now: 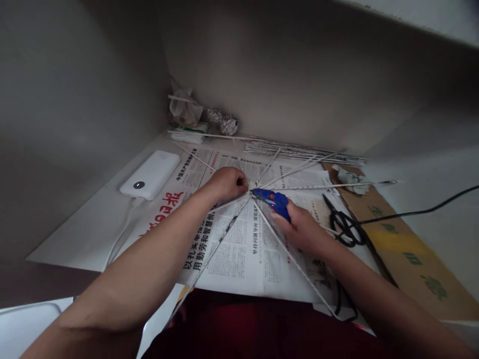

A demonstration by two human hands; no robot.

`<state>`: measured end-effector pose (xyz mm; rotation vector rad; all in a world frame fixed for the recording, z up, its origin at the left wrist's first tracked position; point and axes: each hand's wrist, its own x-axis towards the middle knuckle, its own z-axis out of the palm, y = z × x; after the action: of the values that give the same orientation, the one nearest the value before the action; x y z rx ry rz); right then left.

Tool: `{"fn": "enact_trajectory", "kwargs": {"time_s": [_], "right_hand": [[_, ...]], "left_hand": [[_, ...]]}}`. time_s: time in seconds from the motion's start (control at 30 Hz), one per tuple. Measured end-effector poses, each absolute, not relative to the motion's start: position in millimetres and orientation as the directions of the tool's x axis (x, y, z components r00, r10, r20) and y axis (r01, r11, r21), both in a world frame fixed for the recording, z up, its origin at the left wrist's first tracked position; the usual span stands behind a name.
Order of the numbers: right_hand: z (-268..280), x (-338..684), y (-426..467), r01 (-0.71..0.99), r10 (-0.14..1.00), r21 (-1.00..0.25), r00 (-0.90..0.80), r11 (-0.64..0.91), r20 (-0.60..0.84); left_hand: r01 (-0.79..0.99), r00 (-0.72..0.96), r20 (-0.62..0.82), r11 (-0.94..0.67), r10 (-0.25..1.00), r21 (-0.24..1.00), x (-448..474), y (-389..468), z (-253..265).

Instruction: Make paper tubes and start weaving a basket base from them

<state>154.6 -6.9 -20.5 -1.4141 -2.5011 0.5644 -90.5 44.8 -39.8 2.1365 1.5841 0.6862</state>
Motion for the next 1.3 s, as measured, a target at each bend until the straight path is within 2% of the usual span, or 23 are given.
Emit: {"fn": "enact_trajectory", "kwargs": {"time_s": [0.1,0.47,0.7,0.8,1.03,1.2,1.3], "right_hand": [[-22.3,155.6,-8.4,0.775,0.865,-0.446,-0.502,0.448,-0.002],[-14.4,149.8,-10.1,0.792,0.831,-0.339,-0.555,0.508,-0.05],[-15.0,152.6,-10.0,0.802,0.861,-0.359,-0.509,0.478,0.01],[-16.8,149.1,-11.2,0.791,0.848,-0.362,-0.53,0.492,-0.004],[-14.7,146.4,-13.6,0.804,0.813,-0.258,-0.574,0.536,-0.101],[-13.6,150.1,-12.9,0.798,0.829,-0.306,-0.557,0.519,-0.046],[-14.2,147.9,-12.4,0.811,0.839,-0.278,-0.544,0.514,-0.035]], "left_hand": [[0.771,0.243,0.143,-0.28,0.96,0.572,-90.1,44.4,-38.9],[0.773,0.244,0.143,-0.281,0.959,0.568,-90.9,42.7,-36.8],[0.747,0.256,0.138,-0.286,0.957,0.599,-92.3,44.0,-38.8],[0.74,0.267,0.142,-0.297,0.953,0.604,-92.8,44.8,-38.4],[0.726,0.27,0.152,-0.305,0.951,0.616,-93.7,45.4,-39.7],[0.727,0.264,0.13,-0.286,0.956,0.625,-93.3,44.5,-39.2],[0.724,0.263,0.134,-0.287,0.955,0.627,-93.4,45.1,-39.5]]}}
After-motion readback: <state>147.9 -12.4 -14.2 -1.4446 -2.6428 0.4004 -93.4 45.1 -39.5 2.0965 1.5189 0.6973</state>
